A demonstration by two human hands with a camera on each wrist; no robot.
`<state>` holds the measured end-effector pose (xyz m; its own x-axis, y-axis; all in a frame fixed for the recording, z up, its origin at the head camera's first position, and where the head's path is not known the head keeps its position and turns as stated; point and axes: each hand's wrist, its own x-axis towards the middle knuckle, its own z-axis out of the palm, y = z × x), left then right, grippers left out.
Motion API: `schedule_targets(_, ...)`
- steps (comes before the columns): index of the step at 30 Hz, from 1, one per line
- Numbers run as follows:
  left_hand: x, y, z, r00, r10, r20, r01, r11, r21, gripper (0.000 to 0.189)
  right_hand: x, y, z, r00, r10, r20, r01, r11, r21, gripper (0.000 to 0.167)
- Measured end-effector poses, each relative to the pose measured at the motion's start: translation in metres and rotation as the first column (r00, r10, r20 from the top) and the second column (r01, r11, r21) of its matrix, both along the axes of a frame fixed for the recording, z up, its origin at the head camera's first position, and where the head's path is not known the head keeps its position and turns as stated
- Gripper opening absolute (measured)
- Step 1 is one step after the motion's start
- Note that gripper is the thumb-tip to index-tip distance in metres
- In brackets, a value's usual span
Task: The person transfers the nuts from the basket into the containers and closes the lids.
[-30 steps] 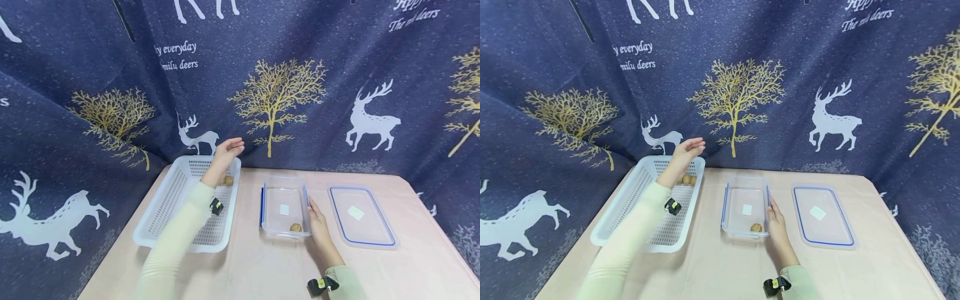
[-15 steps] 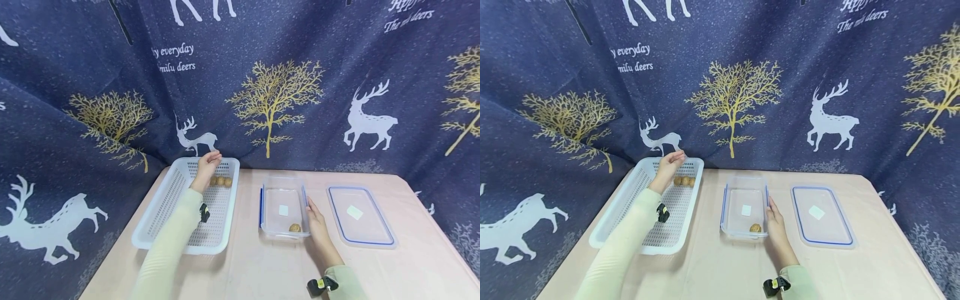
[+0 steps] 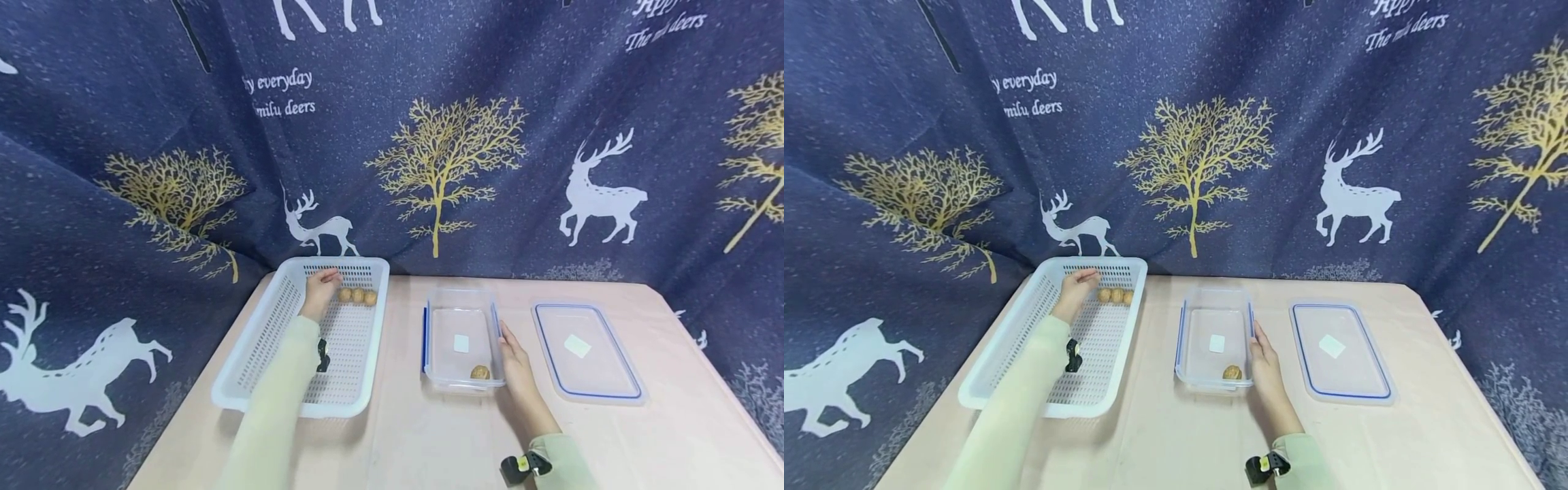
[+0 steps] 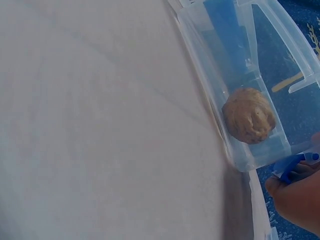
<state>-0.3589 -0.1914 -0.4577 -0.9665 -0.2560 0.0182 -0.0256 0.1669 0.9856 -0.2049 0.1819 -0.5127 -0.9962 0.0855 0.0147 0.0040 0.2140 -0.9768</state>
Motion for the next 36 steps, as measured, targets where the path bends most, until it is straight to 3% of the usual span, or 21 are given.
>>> schedule_targets(6, 0.000, -0.004, -0.010, 0.997, 0.031, 0.077, -0.029, 0.999, -0.023, 0.038, 0.001, 0.001, 0.002, 1.000, -0.012, -0.008, 0.012, 1.000, 0.005, 0.051)
schedule_targets(16, -0.003, -0.004, -0.026, 0.992, 0.033, 0.124, -0.019, 0.993, -0.114, 0.035, 0.003, 0.001, 0.003, 1.000, -0.013, -0.019, 0.013, 1.000, 0.009, 0.050)
schedule_targets(30, 0.003, 0.000, -0.026, 0.984, 0.024, 0.174, 0.024, 0.964, -0.266, 0.035, 0.001, 0.000, 0.000, 1.000, -0.007, -0.013, 0.007, 1.000, 0.013, 0.051)
schedule_targets(36, 0.002, 0.001, -0.031, 0.989, 0.023, 0.148, 0.021, 0.956, -0.294, 0.035, 0.002, -0.001, -0.004, 0.995, -0.033, -0.091, 0.034, 0.999, 0.007, 0.054)
